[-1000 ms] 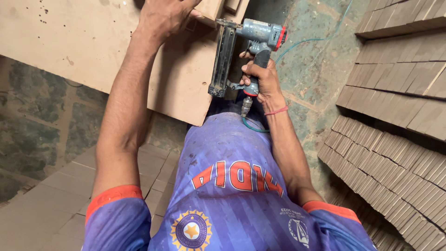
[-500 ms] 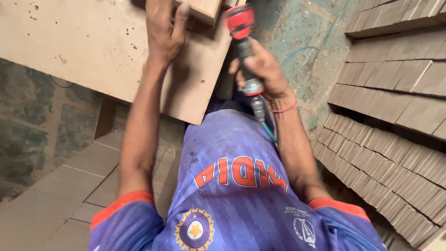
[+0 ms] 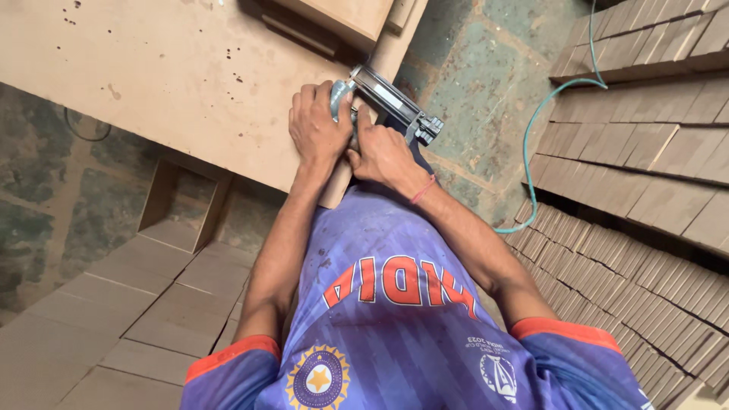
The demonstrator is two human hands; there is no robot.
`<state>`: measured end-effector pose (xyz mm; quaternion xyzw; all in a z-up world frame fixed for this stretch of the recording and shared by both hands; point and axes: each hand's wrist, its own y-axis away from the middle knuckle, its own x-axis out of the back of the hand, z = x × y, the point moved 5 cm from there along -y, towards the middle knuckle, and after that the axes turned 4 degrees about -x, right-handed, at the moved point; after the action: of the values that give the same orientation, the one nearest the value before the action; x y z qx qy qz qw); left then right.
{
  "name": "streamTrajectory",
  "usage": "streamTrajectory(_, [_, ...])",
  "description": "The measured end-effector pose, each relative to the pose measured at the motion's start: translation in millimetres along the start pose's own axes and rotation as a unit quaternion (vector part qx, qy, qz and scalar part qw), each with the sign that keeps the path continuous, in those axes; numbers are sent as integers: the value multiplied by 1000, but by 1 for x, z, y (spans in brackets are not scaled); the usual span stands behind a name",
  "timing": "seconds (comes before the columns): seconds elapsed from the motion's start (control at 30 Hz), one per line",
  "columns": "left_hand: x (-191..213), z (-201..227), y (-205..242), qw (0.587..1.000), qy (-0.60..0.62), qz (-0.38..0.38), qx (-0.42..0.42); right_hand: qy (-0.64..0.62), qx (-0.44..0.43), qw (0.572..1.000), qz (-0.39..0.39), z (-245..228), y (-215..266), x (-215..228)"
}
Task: The person assembles a rectangular wooden box by applying glue to the edges of wooden panels and securing them with a pneumatic nail gun. They repeat this process to build a second box, then place both finished boxes on the floor.
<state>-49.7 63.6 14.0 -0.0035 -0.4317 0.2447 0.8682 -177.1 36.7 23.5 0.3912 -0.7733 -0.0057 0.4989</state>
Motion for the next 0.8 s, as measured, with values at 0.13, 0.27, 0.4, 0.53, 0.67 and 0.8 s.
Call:
streamTrajectory(0.13, [-4, -2, -1, 1000, -1, 5, 10, 19, 9, 1000, -4, -2, -1, 7])
streamTrajectory(0.27, [-3, -4, -2, 1000, 24, 13, 10, 23, -4, 1000, -10, -3, -1, 9])
streamTrajectory(0.4, [-4, -5, -2, 999, 39, 10, 9, 23, 11, 1000, 7, -5, 1, 11])
streamTrajectory(0.53, [-3, -5, -2, 999, 42, 18, 12, 34, 13, 999, 2, -5, 0, 12])
streamTrajectory(0.67, [-3, -5, -2, 999, 42, 13, 17, 29, 5, 1000, -4, -4, 0, 11])
streamTrajectory(0.8, [0, -2, -2, 998, 50, 20, 13, 36, 4, 999, -2, -6, 1, 15])
